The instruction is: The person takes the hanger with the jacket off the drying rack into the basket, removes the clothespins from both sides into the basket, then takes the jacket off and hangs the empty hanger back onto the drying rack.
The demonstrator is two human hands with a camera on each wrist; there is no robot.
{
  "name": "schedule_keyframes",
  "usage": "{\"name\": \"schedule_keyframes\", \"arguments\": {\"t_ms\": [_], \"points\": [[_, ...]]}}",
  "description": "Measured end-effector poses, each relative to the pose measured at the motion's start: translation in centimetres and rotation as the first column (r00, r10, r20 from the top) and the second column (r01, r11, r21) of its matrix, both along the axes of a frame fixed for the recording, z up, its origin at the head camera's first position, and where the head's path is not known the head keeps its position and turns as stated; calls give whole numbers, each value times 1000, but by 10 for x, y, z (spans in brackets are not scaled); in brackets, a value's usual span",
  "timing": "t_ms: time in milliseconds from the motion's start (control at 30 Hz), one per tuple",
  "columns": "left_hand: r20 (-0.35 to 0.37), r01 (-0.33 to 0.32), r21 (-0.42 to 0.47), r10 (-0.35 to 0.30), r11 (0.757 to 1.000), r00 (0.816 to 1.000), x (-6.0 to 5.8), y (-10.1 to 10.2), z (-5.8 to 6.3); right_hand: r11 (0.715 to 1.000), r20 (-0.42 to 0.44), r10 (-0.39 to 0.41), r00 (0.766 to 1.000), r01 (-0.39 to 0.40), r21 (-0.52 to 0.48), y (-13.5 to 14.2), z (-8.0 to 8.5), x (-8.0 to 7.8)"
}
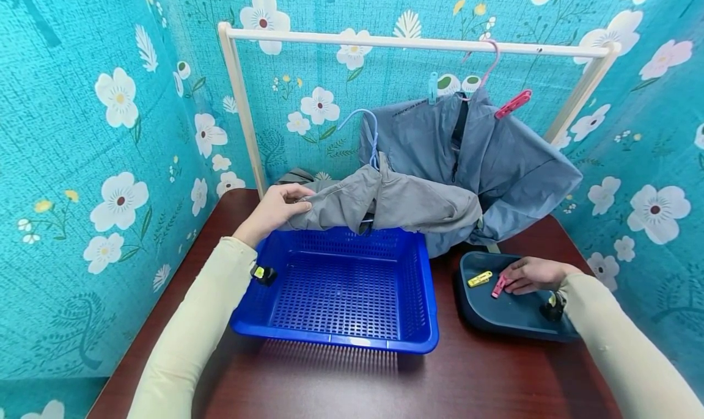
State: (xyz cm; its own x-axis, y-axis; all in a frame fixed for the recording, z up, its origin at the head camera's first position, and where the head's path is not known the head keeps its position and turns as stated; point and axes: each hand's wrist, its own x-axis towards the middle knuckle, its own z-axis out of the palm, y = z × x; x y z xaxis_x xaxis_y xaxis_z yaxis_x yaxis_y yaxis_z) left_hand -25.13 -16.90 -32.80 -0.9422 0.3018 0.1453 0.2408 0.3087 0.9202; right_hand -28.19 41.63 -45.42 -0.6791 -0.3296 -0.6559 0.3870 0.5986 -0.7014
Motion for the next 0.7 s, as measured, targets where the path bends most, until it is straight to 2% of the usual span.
{"name": "schedule_keyframes", "arguments": {"t_ms": [133,400,567,700], "points": [[-5,-2,-11,2,1000,1000,-1,0,0,1000,3,-20,1000,20,0,0,0,2],[-2,10,27,-10,1000,1000,-20,-6,-22,999,-8,-42,999,42,6,1,1,6],[-19,-2,-1,2,1000,1000,-22,-6,-24,999,-6,-47,999,47,13,2,4,7],[-37,-6,-19,5,1000,999,-21,-6,-23,1000,-8,-10,1000,11,26,4,10,10]]}}
